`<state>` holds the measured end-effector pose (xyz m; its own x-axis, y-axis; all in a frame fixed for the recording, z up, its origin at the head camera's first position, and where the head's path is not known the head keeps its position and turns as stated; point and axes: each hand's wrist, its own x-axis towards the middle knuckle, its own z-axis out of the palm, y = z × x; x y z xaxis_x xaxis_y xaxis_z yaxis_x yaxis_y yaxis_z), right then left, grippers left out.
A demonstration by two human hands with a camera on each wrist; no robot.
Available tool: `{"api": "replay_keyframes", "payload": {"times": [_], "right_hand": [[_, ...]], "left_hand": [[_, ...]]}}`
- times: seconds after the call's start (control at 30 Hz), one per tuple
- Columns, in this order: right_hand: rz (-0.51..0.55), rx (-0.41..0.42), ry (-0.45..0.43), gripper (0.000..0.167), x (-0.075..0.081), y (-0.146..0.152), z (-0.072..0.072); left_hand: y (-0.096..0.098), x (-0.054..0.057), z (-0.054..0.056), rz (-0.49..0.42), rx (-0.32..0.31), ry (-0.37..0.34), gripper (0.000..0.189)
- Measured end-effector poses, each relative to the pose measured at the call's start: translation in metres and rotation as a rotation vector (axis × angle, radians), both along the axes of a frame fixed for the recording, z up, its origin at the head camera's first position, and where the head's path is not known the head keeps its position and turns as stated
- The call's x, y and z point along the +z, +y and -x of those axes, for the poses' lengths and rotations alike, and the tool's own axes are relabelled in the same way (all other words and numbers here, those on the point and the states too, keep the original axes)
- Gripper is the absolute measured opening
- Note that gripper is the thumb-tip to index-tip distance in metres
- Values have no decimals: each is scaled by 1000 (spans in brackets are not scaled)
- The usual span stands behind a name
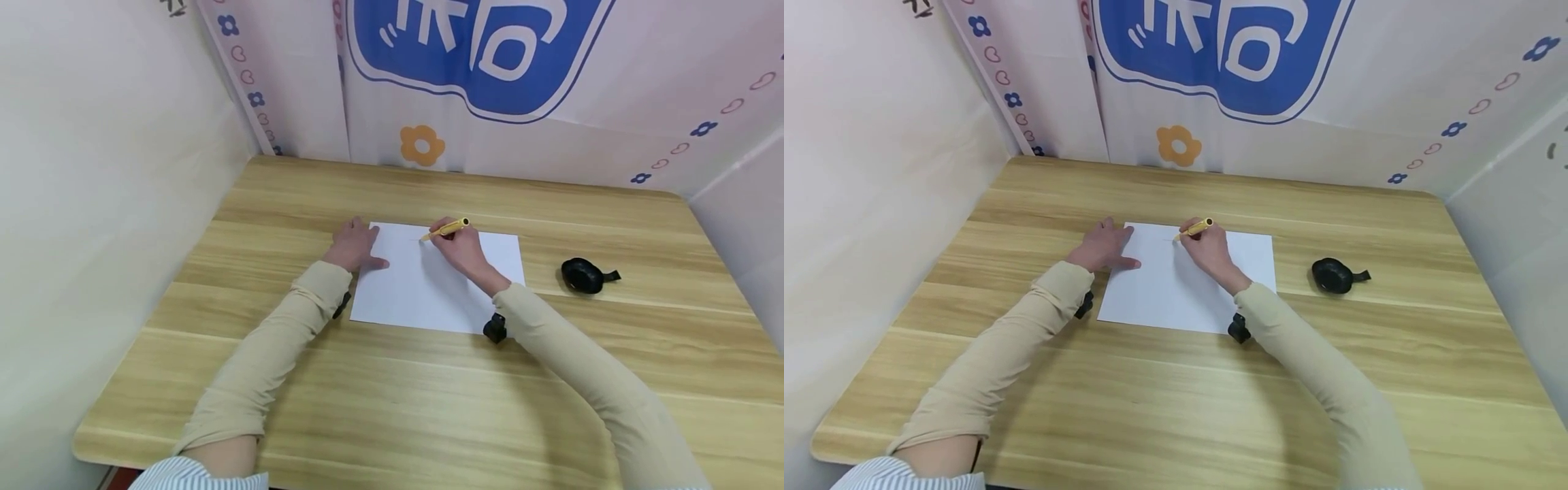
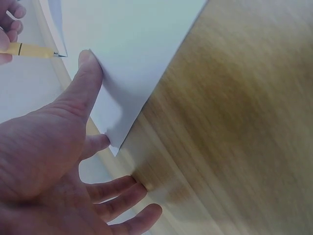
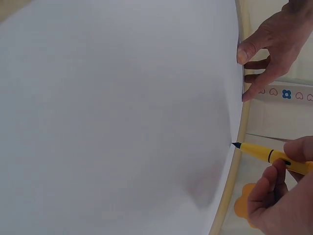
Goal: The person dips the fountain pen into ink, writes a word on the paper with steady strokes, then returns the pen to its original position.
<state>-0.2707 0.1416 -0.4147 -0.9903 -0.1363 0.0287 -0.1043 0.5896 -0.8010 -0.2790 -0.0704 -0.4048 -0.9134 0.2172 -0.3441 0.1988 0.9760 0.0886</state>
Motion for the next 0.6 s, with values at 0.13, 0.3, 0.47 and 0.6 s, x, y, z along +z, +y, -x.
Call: {"api": "replay_keyframes", "payload": {"times": [0.13,0.3,0.47,0.6], "right_hand": [[-1,-22,-14,17,0,7,-1],[-10,-43,-4,18,-1,17,-1],[-17,-71,1,18,-2,27,-3],[-23,-94,-7,18,-2,33,-4]], "left_hand": [[1,0,0,-3,-6,-4,87],[1,1,1,-13,-7,-6,86],[0,1,1,-13,-9,-11,87],[-1,0,1,-17,-9,-10,87]]}}
